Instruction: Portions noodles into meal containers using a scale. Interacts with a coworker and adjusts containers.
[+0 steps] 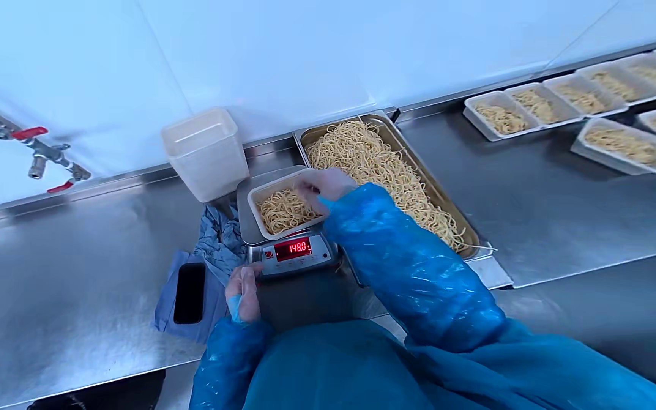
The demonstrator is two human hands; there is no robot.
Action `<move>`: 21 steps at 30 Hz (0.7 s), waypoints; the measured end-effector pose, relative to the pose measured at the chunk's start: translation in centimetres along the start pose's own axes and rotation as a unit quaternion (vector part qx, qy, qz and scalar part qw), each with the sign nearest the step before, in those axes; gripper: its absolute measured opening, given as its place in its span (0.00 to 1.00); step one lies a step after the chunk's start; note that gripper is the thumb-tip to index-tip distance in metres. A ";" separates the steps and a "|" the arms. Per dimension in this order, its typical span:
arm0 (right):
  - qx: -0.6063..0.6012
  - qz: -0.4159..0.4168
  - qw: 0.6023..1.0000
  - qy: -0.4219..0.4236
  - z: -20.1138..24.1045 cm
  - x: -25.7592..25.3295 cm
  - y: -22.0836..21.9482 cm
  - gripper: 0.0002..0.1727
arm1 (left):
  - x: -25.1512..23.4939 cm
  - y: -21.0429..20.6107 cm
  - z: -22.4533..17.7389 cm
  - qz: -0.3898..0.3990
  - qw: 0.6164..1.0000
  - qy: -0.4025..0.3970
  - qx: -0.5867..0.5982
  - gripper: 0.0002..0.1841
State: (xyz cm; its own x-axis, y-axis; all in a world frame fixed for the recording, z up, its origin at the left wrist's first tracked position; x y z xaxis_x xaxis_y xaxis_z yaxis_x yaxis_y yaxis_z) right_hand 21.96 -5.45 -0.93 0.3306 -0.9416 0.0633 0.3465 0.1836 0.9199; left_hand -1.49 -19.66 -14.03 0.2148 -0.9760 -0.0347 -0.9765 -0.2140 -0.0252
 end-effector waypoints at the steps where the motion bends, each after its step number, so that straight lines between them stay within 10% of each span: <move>1: -0.033 -0.047 0.998 0.001 0.0 0.4 1.3 0.13 | 0.0 0.2 0.0 -0.007 1.000 0.005 -0.001 0.21; 13: -0.242 -0.372 0.896 -0.003 -6.2 8.4 12.8 0.16 | 0.3 0.0 0.1 0.024 0.999 -0.027 0.010 0.33; 17: -0.096 -0.225 0.960 -0.138 -12.0 9.4 6.6 0.18 | 0.1 -0.1 -0.4 0.031 0.998 -0.022 0.044 0.56; 21: 0.012 -0.074 0.985 -0.156 -12.9 9.0 1.6 0.19 | -0.3 -0.5 -0.4 0.037 0.998 -0.025 0.054 0.56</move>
State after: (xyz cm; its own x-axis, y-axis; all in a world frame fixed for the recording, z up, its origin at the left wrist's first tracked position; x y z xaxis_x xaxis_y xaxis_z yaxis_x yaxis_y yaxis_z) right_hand 36.79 -9.95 -3.83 -0.0084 -0.9991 0.0409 0.3477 0.0354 0.9369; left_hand -1.04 -19.27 -13.65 0.1458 -0.9852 -0.0898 -0.9828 -0.1338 -0.1276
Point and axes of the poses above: each hand's wrist, its own x-axis away from the middle knuckle, its own y-axis out of the back of the hand, z = x × y, the point moved 6 cm from there along -x, towards the middle knuckle, and after that the axes turned 7 degrees about x, right-handed, at the moved point
